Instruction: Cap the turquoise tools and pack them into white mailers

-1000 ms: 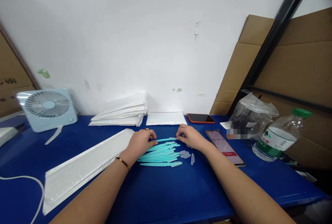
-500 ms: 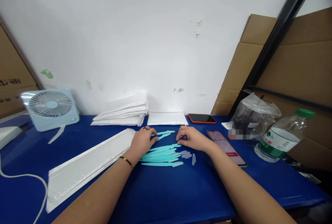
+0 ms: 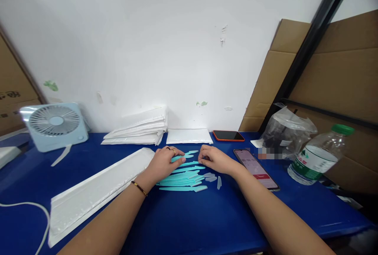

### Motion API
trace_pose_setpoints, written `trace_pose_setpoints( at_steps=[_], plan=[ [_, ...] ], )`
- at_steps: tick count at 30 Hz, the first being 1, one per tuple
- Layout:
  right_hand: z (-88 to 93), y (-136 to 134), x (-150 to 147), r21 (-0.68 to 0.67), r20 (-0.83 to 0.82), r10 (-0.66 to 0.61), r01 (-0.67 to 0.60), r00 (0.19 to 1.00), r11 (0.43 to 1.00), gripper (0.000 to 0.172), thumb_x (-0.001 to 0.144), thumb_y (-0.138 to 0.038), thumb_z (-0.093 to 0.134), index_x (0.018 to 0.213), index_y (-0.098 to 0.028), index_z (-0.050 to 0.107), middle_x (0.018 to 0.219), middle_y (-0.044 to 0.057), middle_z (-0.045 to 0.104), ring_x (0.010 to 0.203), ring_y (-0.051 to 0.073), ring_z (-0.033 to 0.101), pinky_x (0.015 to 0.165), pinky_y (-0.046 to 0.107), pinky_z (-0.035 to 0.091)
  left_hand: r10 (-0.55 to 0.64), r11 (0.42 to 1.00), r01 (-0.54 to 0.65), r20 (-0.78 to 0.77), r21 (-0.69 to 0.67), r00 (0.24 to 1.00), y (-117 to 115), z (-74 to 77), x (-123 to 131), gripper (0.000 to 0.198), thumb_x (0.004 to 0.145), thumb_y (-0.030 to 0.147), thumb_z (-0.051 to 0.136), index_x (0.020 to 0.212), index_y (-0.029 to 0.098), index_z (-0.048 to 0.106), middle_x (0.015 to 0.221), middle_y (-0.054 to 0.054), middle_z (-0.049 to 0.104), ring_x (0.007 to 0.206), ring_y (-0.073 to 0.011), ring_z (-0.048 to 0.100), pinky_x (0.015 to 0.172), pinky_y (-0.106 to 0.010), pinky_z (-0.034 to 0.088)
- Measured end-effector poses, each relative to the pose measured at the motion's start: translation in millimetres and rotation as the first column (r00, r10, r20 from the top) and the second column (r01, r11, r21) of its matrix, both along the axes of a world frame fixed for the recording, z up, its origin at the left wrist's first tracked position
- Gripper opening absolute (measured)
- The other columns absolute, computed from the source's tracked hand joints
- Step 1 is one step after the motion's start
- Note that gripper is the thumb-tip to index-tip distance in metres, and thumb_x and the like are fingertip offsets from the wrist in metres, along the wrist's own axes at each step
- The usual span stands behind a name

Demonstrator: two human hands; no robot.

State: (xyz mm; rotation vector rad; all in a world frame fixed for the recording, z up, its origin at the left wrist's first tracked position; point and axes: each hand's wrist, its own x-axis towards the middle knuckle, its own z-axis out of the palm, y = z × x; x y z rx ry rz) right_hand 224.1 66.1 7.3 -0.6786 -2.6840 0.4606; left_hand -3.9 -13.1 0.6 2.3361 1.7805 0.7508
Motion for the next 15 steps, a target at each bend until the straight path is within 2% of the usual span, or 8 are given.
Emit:
trace_pose_setpoints(
  at_steps=[4,7,9,12,15],
  plan=[
    [3.5,1,4,-0.027,-0.044,-0.033,0.032,0.998,0.999,0.013,0.083,-0.021,0.052,0.08,-0.016,0.064,0.085,0.003,0.056,0.07,0.011,0.051,0.065,0.023,0.039,-0.065,0.996,0.06,-0.081,-0.062,0.995,-1,0.0,4,0.02,0.084,0.036,0.048,0.09,0.026,0.065,0.091,0.003,0.067,0.086,-0.0168,0.058,0.078,-0.029,0.036],
    [10.9,1,13,-0.084,-0.058,-0.066,0.061,0.996,0.995,0.011,0.08,-0.024,0.057,0.084,-0.017,0.064,0.086,0.003,0.057,0.067,0.011,0.05,0.063,0.022,0.039,-0.025,0.997,0.02,-0.071,-0.068,0.997,2,-2.4,1,0.021,0.086,0.03,0.044,0.085,0.023,0.064,0.086,0.001,0.067,0.077,-0.0148,0.058,0.07,-0.026,0.037],
    [16.0,1,20,-0.144,-0.009,-0.041,0.04,0.999,0.989,0.012,0.077,-0.026,0.061,0.084,-0.018,0.065,0.084,0.002,0.058,0.066,0.01,0.05,0.061,0.021,0.039,0.004,0.998,-0.007,-0.05,-0.056,0.999,3,-3.3,-1,0.021,0.086,0.031,0.043,0.085,0.022,0.062,0.086,0.001,0.067,0.077,-0.0149,0.058,0.068,-0.025,0.037],
    [18.9,-1,25,-0.222,0.125,0.06,-0.031,0.99,0.975,0.016,0.071,-0.028,0.067,0.084,-0.019,0.067,0.082,0.001,0.058,0.067,0.01,0.051,0.058,0.02,0.038,0.014,0.999,-0.016,-0.039,-0.052,0.999,3,-3.6,-3,0.021,0.085,0.032,0.043,0.084,0.023,0.062,0.085,0.001,0.066,0.078,-0.0155,0.058,0.068,-0.025,0.037],
    [15.0,-4,23,-0.228,0.219,0.104,-0.052,0.97,0.972,0.016,0.066,-0.026,0.07,0.08,-0.018,0.068,0.081,0.001,0.058,0.065,0.01,0.051,0.054,0.019,0.036,0.021,0.998,-0.022,-0.019,-0.052,1.0,2,-3.5,-2,0.02,0.084,0.033,0.044,0.084,0.023,0.062,0.084,0.001,0.066,0.078,-0.0159,0.058,0.068,-0.025,0.037]
  ],
)
